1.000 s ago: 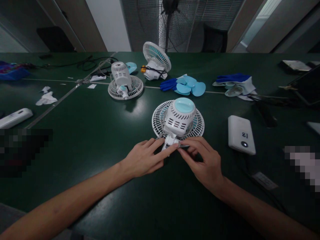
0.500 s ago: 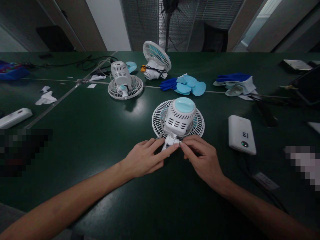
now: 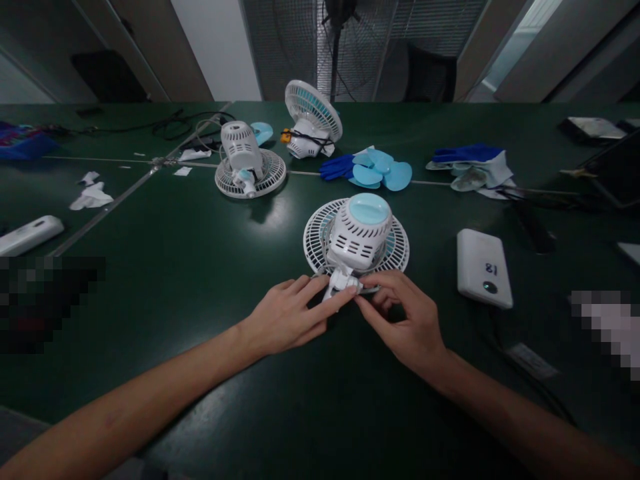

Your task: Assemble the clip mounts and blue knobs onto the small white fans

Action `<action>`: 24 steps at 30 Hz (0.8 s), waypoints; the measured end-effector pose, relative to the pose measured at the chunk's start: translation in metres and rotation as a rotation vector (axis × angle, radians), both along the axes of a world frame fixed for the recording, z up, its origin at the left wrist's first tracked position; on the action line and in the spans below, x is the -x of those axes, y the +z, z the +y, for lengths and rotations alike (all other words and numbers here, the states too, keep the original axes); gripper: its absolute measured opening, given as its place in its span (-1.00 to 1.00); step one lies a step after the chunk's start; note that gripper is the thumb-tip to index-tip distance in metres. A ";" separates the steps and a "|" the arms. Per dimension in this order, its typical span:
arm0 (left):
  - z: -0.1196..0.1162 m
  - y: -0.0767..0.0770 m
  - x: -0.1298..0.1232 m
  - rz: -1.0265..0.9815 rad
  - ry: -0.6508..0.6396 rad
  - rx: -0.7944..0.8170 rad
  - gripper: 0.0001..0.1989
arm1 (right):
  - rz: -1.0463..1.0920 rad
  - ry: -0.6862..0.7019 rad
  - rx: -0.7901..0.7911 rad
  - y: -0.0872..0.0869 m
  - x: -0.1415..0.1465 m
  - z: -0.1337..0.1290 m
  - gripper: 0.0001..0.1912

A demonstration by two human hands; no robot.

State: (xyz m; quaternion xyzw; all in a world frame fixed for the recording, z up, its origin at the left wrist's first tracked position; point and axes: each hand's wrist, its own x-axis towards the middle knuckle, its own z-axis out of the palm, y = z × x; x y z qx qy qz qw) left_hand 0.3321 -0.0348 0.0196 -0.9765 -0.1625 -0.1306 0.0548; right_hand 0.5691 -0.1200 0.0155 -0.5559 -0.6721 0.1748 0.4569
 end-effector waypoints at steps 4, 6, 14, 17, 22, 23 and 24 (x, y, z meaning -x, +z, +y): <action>0.000 -0.001 0.001 0.001 0.006 0.011 -0.26 | -0.032 -0.025 -0.033 -0.001 0.000 -0.001 -0.77; 0.000 -0.002 0.001 -0.006 0.007 0.022 -0.25 | -0.038 -0.023 -0.029 -0.002 -0.001 -0.001 -0.78; 0.001 0.000 0.000 -0.009 0.006 0.028 -0.25 | 0.052 0.006 0.060 -0.001 -0.003 0.002 -0.89; 0.000 -0.001 0.000 0.006 0.018 0.028 -0.25 | 0.121 0.034 0.121 -0.001 -0.004 0.005 -0.89; 0.000 -0.001 0.001 0.011 0.007 0.036 -0.24 | 0.174 0.072 0.167 0.003 -0.003 0.009 -0.81; 0.000 -0.001 0.001 0.007 0.006 0.035 -0.24 | 0.173 0.078 0.174 0.003 -0.003 0.009 -0.79; 0.000 0.000 0.001 0.004 0.005 0.032 -0.24 | 0.164 0.083 0.177 0.003 -0.003 0.009 -0.79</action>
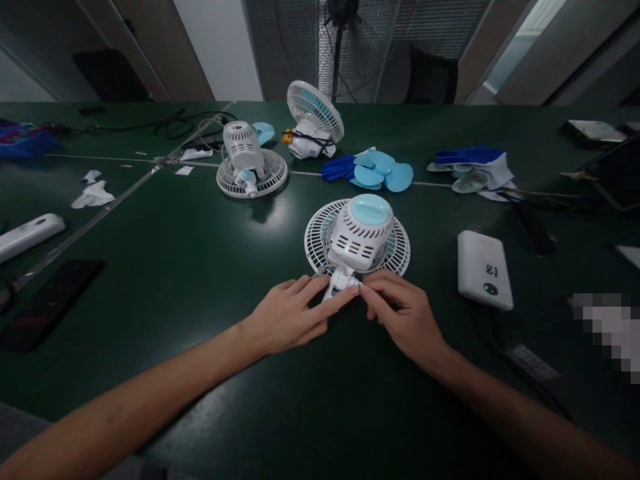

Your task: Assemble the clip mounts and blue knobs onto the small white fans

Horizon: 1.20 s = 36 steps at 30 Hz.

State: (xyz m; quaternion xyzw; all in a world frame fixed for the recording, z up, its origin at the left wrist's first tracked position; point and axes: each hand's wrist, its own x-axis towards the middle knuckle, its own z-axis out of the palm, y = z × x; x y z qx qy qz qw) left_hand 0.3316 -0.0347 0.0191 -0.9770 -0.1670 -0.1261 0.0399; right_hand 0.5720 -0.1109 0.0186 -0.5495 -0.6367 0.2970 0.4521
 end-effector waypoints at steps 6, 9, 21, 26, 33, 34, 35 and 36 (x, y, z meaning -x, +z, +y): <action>0.000 0.001 0.000 -0.004 -0.001 -0.016 -0.24 | -0.081 -0.072 -0.088 -0.007 0.000 -0.007 -0.85; 0.000 0.000 0.001 -0.001 -0.004 -0.012 -0.25 | -0.141 -0.060 -0.176 -0.007 0.002 -0.010 -0.76; 0.000 -0.001 0.000 -0.009 -0.002 -0.008 -0.24 | -0.235 -0.083 -0.228 -0.006 0.000 -0.009 -0.79; 0.000 -0.001 0.000 -0.004 0.000 -0.012 -0.24 | -0.212 -0.070 -0.183 -0.007 0.000 -0.009 -0.80; 0.000 -0.001 0.000 0.017 0.005 -0.016 -0.25 | -0.112 -0.051 -0.078 -0.007 0.000 -0.006 -0.90; 0.000 -0.001 0.000 0.018 0.005 -0.013 -0.25 | -0.087 -0.037 -0.054 -0.006 0.000 -0.005 -0.89; 0.000 -0.001 0.000 0.017 0.004 -0.012 -0.25 | -0.063 -0.024 -0.033 -0.006 0.000 -0.004 -0.87; 0.000 -0.001 0.000 0.014 0.002 -0.011 -0.25 | -0.043 -0.010 -0.014 -0.005 -0.001 -0.003 -0.84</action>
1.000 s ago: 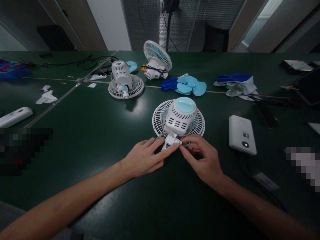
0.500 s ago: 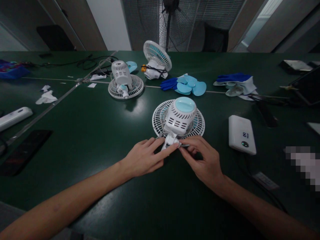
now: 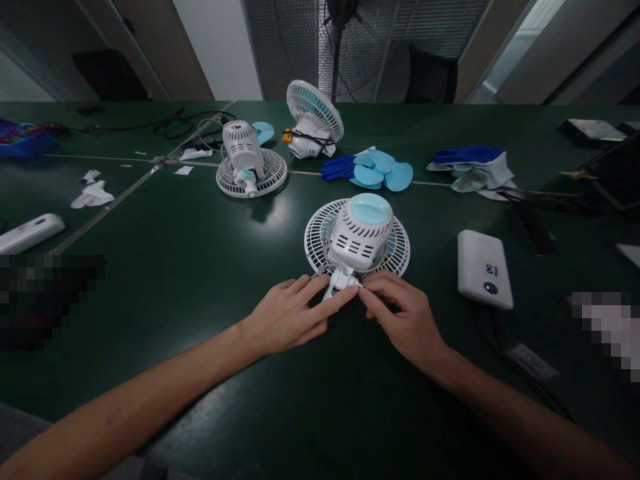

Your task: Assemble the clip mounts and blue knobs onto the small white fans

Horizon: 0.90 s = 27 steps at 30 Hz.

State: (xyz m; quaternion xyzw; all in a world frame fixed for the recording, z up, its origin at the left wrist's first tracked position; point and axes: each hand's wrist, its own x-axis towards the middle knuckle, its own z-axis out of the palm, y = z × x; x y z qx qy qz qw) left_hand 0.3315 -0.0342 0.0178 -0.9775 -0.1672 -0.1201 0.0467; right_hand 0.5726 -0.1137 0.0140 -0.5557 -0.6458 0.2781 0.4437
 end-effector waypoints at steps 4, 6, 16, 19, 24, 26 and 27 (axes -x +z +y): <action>0.000 0.001 0.000 -0.014 -0.008 -0.011 -0.26 | 0.033 0.059 0.076 0.004 -0.002 0.004 -0.67; 0.000 0.001 0.000 -0.015 -0.011 -0.015 -0.27 | 0.043 0.080 0.109 0.004 -0.003 0.005 -0.61; -0.001 0.002 0.000 -0.023 -0.010 -0.005 -0.25 | -0.040 -0.031 -0.077 0.000 0.001 -0.006 -0.75; 0.000 0.001 0.000 -0.025 -0.015 -0.007 -0.26 | -0.107 -0.030 -0.147 -0.001 0.002 -0.006 -0.72; 0.001 0.000 0.001 -0.028 -0.014 0.001 -0.26 | -0.143 -0.064 -0.186 -0.002 0.002 -0.005 -0.79; 0.001 0.000 0.001 -0.026 -0.015 0.002 -0.25 | -0.138 -0.060 -0.191 -0.002 0.001 -0.005 -0.79; 0.000 0.001 0.000 -0.027 -0.014 0.000 -0.25 | -0.137 -0.058 -0.191 -0.002 0.001 -0.006 -0.79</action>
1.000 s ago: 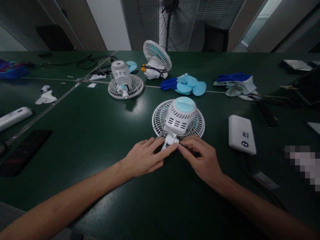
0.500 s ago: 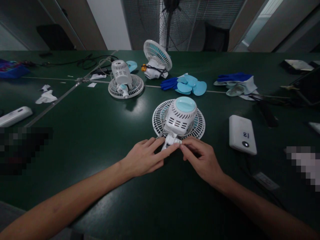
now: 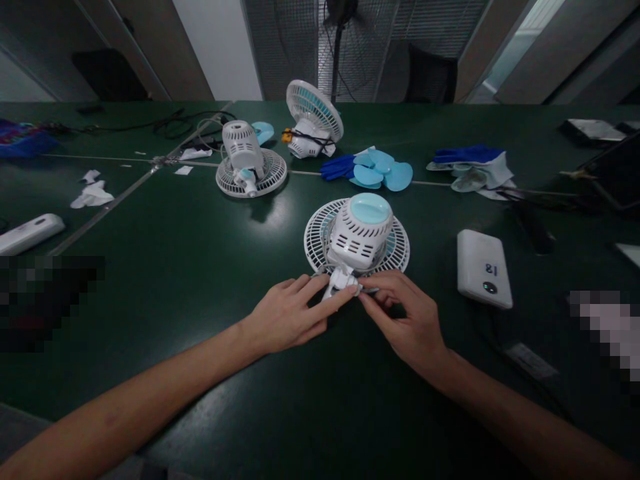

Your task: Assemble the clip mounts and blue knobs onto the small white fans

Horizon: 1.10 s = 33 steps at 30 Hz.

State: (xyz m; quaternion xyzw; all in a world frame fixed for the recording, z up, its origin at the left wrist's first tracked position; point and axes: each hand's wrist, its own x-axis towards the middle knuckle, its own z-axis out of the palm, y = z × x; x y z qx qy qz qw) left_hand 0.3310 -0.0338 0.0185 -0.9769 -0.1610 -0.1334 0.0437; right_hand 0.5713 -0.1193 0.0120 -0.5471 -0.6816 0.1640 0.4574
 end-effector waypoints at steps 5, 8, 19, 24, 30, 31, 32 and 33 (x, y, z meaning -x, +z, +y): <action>0.000 0.001 0.000 0.003 0.005 -0.007 -0.25 | 0.017 0.004 0.036 -0.003 -0.001 -0.002 -0.78; 0.001 -0.001 0.000 0.004 0.001 0.000 -0.26 | 0.042 0.006 0.084 -0.004 -0.002 0.000 -0.84; 0.000 -0.002 0.000 0.018 0.007 0.016 -0.24 | 0.197 0.126 0.306 0.005 -0.004 0.010 -0.68; 0.000 -0.002 0.000 0.021 0.013 0.007 -0.25 | 0.180 0.118 0.313 0.000 -0.004 0.007 -0.78; -0.001 0.000 0.000 0.009 0.014 -0.006 -0.24 | 0.032 0.023 0.035 -0.002 0.001 -0.002 -0.69; -0.001 0.001 -0.001 0.009 0.016 -0.008 -0.24 | -0.008 0.023 -0.004 -0.002 0.001 -0.002 -0.71; -0.001 0.001 -0.001 0.009 0.017 -0.011 -0.24 | -0.037 0.020 -0.032 -0.001 0.001 -0.002 -0.72; -0.001 0.001 -0.001 0.011 0.018 -0.012 -0.25 | -0.059 0.015 -0.051 -0.001 0.001 -0.002 -0.74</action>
